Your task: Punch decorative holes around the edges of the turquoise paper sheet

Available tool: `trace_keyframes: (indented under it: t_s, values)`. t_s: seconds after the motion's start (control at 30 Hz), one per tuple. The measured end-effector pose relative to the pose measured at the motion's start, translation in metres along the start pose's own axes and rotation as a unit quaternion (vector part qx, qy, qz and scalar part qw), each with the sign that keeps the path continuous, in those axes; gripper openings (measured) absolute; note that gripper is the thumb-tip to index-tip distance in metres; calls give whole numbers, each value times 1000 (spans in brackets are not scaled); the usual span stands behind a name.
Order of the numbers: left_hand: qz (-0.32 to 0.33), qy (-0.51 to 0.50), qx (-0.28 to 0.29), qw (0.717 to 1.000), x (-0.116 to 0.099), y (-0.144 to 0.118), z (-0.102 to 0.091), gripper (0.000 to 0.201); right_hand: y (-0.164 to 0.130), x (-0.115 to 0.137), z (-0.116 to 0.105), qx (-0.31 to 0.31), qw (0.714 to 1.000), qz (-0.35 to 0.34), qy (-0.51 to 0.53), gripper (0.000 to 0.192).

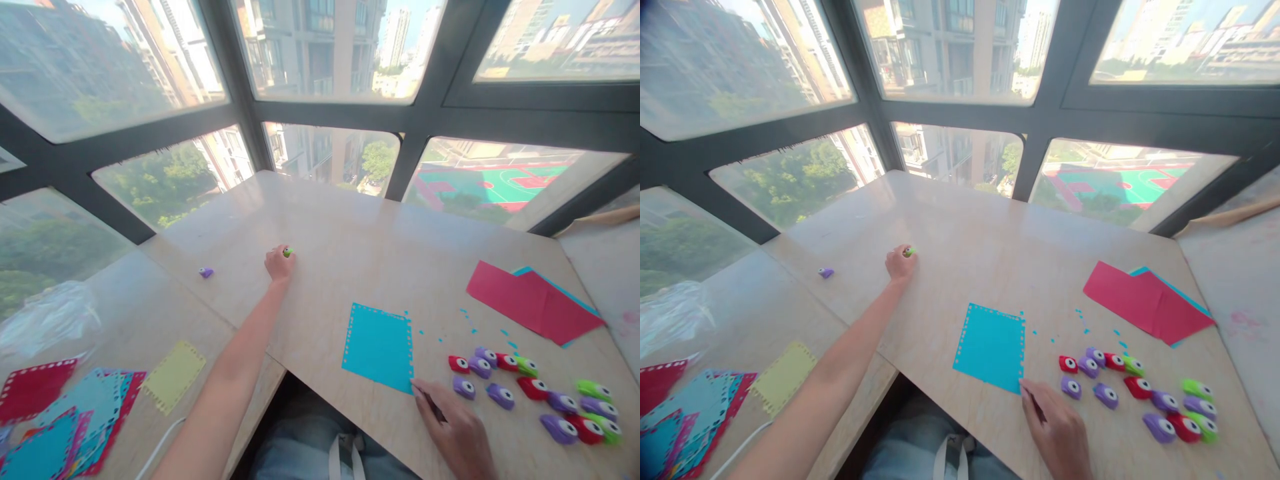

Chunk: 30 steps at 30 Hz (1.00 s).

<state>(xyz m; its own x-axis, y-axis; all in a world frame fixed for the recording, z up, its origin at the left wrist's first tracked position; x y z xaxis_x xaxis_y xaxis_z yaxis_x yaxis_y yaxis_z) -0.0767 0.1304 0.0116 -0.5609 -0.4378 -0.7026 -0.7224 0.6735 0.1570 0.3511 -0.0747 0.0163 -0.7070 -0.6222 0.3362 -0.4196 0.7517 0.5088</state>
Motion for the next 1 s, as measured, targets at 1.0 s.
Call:
trace_keyframes:
  t_s: [1.0]
  values:
    - [328, -179, 480, 793, -100, -302, 12, 41, -3, 2, -12, 13, 915, 299, 271, 41]
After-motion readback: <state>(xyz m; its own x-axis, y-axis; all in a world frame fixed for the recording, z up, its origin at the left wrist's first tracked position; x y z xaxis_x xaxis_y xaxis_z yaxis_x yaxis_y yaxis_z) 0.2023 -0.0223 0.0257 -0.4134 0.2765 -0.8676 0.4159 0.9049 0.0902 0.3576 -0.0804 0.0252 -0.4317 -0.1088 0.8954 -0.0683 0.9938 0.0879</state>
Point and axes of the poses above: each hand's wrist, its own y-axis towards the middle knuckle, its own z-axis out of the palm, x = y × z, the point moved 3 cm from there along y, towards the middle knuckle, and after that the axes turned 5 degrees about -z, right-handed, at the moved point
